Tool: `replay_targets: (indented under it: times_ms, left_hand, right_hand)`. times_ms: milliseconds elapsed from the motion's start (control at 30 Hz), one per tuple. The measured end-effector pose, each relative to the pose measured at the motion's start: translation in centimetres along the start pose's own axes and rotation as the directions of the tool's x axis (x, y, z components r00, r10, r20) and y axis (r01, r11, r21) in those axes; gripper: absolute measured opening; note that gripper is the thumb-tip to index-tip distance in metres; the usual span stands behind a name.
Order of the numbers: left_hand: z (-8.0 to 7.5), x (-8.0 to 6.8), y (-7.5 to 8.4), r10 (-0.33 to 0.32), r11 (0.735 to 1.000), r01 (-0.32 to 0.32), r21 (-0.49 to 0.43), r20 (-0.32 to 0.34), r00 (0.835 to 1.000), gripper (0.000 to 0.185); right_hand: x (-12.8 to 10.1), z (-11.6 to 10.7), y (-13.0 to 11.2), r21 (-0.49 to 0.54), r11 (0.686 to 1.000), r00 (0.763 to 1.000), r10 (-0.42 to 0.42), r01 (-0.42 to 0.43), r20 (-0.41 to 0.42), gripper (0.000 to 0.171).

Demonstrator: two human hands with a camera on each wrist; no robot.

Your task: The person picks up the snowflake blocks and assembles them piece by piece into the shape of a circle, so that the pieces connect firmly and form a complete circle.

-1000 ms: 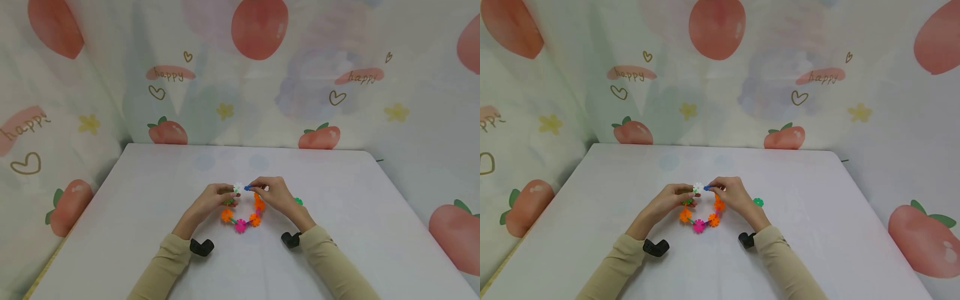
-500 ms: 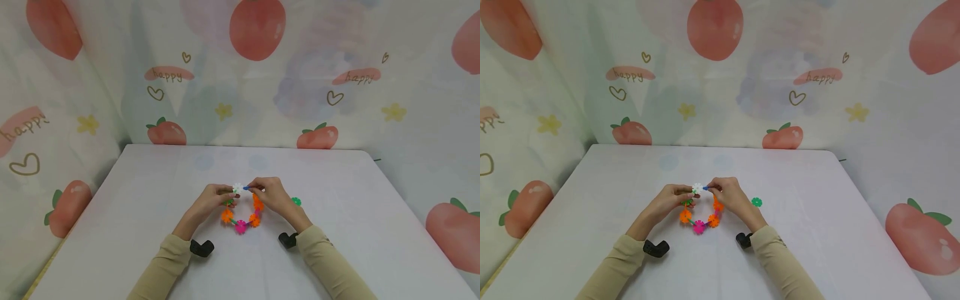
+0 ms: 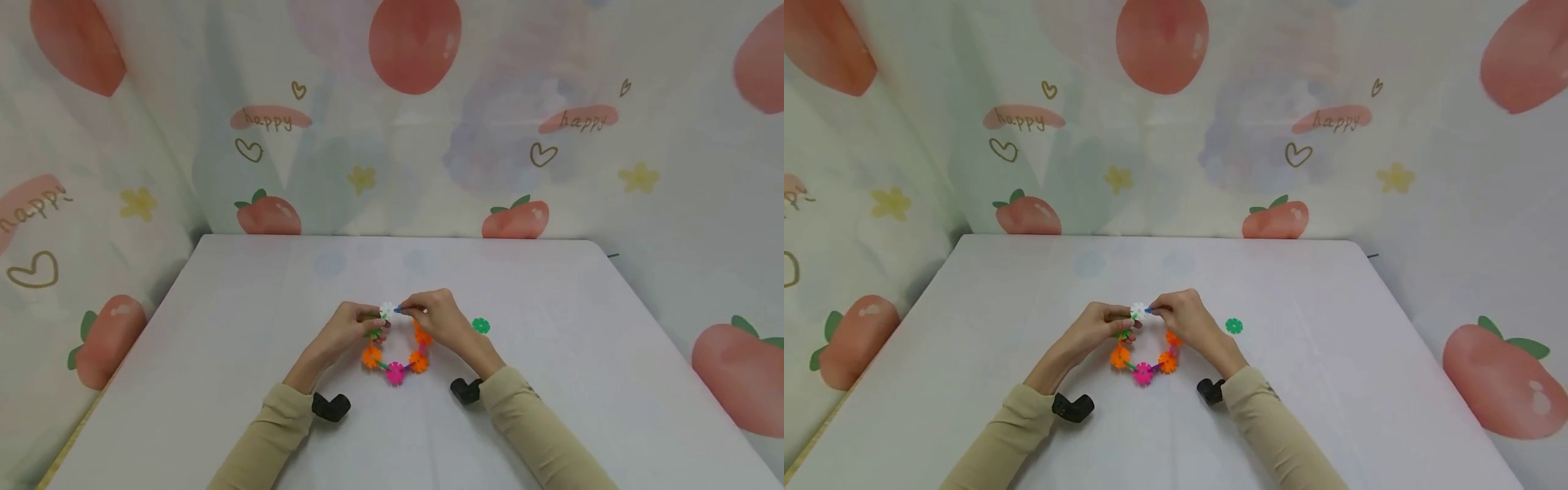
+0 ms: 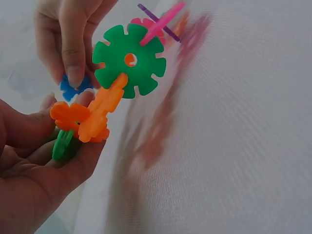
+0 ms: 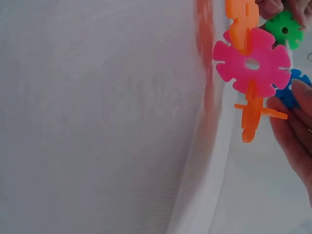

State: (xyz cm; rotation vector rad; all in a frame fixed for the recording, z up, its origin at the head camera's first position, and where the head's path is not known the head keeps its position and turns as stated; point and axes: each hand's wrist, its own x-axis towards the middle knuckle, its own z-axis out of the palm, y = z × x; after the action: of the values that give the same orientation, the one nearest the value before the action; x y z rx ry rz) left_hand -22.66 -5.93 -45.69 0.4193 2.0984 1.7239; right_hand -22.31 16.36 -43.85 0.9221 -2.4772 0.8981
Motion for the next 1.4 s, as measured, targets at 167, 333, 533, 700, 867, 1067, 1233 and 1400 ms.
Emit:
replay_targets:
  times_ms: [167,333,533,700,867,1067,1233,1400]
  left_hand:
    - [0.1,-0.1,0.2,0.008,1.0,-0.008,0.01,0.039,0.999,0.033]
    - [0.1,-0.2,0.7,0.019,1.0,-0.02,0.015,0.078,0.997,0.033]
    - [-0.3,-0.3,1.3,0.014,0.999,-0.017,0.03,0.081,0.997,0.032]
    - [-0.5,-0.2,1.5,-0.018,0.998,0.012,0.064,0.108,0.994,0.035]
    - [-1.1,-0.4,1.8,-0.059,0.997,0.057,0.055,0.044,0.997,0.043]
    - [-1.9,-0.6,1.8,-0.071,0.997,0.07,0.041,0.029,0.997,0.049]
    - [-2.3,-0.7,1.6,-0.087,0.996,0.086,0.029,0.019,0.996,0.048]
    - [-2.4,-0.8,1.3,-0.095,0.995,0.095,0.03,0.022,0.995,0.049]
  right_hand:
    - [-0.4,-0.4,0.0,0.005,1.0,1.0,-0.012,0.012,0.001,0.005]
    - [-0.8,-0.6,-0.4,0.06,0.996,0.996,0.075,-0.072,-0.051,0.006]
    - [-0.3,-1.0,-0.9,0.088,0.988,0.991,0.129,-0.131,0.024,0.01]
    - [-0.8,-4.2,-0.8,0.033,0.968,0.957,0.241,-0.249,0.162,0.022]
    - [-1.7,-8.8,1.0,-0.036,0.916,0.896,0.399,-0.4,0.194,0.023]
    - [-2.8,-11.7,4.1,-0.041,0.868,0.822,0.483,-0.495,0.302,0.023]
    - [-3.5,-12.4,6.3,-0.011,0.833,0.772,0.518,-0.554,0.368,0.024]
    - [-4.5,-12.3,8.1,0.054,0.797,0.738,0.528,-0.601,0.42,0.027]
